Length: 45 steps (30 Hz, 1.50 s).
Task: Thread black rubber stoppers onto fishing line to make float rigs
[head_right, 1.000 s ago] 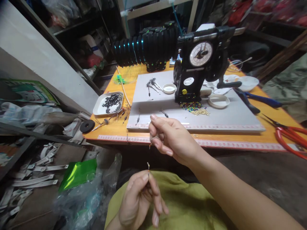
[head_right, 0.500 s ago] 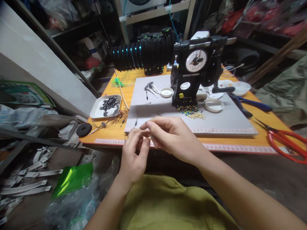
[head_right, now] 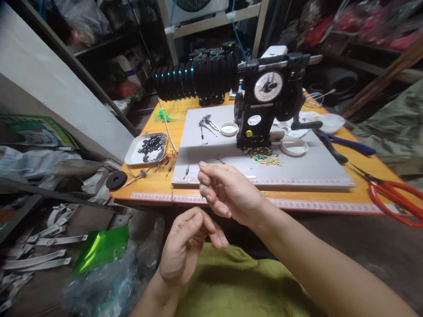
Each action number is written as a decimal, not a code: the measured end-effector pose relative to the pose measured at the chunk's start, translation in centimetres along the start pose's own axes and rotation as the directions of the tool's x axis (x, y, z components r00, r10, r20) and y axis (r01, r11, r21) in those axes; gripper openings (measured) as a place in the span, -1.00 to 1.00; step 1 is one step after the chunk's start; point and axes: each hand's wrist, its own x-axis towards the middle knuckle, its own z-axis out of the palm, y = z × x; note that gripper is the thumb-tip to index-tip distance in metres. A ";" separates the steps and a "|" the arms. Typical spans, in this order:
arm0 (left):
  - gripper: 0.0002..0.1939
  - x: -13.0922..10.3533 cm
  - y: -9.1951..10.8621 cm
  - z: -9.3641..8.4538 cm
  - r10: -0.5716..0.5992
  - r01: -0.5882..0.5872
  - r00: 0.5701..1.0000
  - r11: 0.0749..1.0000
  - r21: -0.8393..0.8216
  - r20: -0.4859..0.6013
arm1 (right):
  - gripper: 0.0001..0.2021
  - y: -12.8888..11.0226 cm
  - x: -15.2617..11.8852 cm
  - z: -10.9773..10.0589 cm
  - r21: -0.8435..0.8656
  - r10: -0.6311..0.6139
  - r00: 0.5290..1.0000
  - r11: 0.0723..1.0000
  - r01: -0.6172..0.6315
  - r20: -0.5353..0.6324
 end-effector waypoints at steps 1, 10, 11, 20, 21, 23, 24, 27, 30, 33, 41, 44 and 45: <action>-0.70 -0.2 0.0 0.0 -0.018 0.018 1.000 0.999 -0.031 -0.003 | -0.62 0.0 0.0 0.1 0.005 0.003 1.000 1.000 -0.003 0.001; -0.67 -1.8 -2.1 -0.2 -0.061 0.059 0.998 0.996 -0.071 -0.025 | -0.63 -0.2 0.1 -0.5 0.001 -0.061 0.998 0.998 0.061 -0.013; -0.67 -1.9 -2.3 -0.3 -0.070 0.068 0.997 0.994 -0.079 -0.018 | -0.63 -0.2 0.0 -0.6 -0.004 -0.059 0.998 0.998 0.059 -0.010; -0.65 -2.6 -2.5 -1.1 -0.118 0.121 0.992 0.983 -0.140 0.034 | -0.64 0.0 -0.1 -1.0 -0.102 -0.080 0.997 0.992 0.079 0.000; -0.65 -2.7 -2.7 -1.2 -0.115 0.118 0.993 0.984 -0.132 0.026 | -0.65 0.1 -0.2 -1.1 -0.131 -0.088 0.996 0.987 0.088 0.005; -0.66 -2.8 -3.0 -1.6 -0.108 0.108 0.994 0.987 -0.117 0.005 | -0.67 0.5 -0.7 -1.5 -0.207 -0.095 0.995 0.973 0.098 0.026; -0.66 -2.9 -3.1 -1.8 -0.106 0.105 0.994 0.988 -0.114 -0.003 | -0.68 0.8 -1.1 -1.6 -0.253 -0.089 0.995 0.963 0.097 0.043; -0.67 -3.3 -3.2 -2.3 -0.110 0.106 0.994 0.986 -0.131 -0.022 | -0.76 1.7 -2.1 -2.1 -0.375 -0.050 0.993 0.923 0.086 0.103; -0.70 -3.6 -3.1 -2.6 -0.134 0.131 0.991 0.983 -0.128 -0.016 | -0.81 2.7 -2.8 -2.3 -0.426 -0.036 0.986 0.899 0.103 0.164; -0.75 -4.0 -3.4 -2.6 -0.104 0.103 0.995 0.984 -0.144 0.001 | -0.82 3.7 -3.2 -2.5 -0.422 -0.041 0.983 0.899 0.116 0.182; -0.82 -4.6 -5.1 -2.2 0.096 -0.108 0.994 0.956 -0.273 -0.055 | -0.76 6.2 -3.4 -2.4 -0.274 -0.082 0.984 0.954 0.123 0.155; -0.82 -4.7 -4.9 -2.3 0.056 -0.067 0.997 0.964 -0.259 -0.052 | -0.76 6.9 -3.3 -2.4 -0.233 -0.081 0.987 0.966 0.113 0.142; -0.82 -4.7 -4.9 -2.4 0.044 -0.055 0.998 0.964 -0.259 -0.048 | -0.76 7.1 -3.2 -2.4 -0.227 -0.073 0.988 0.968 0.103 0.136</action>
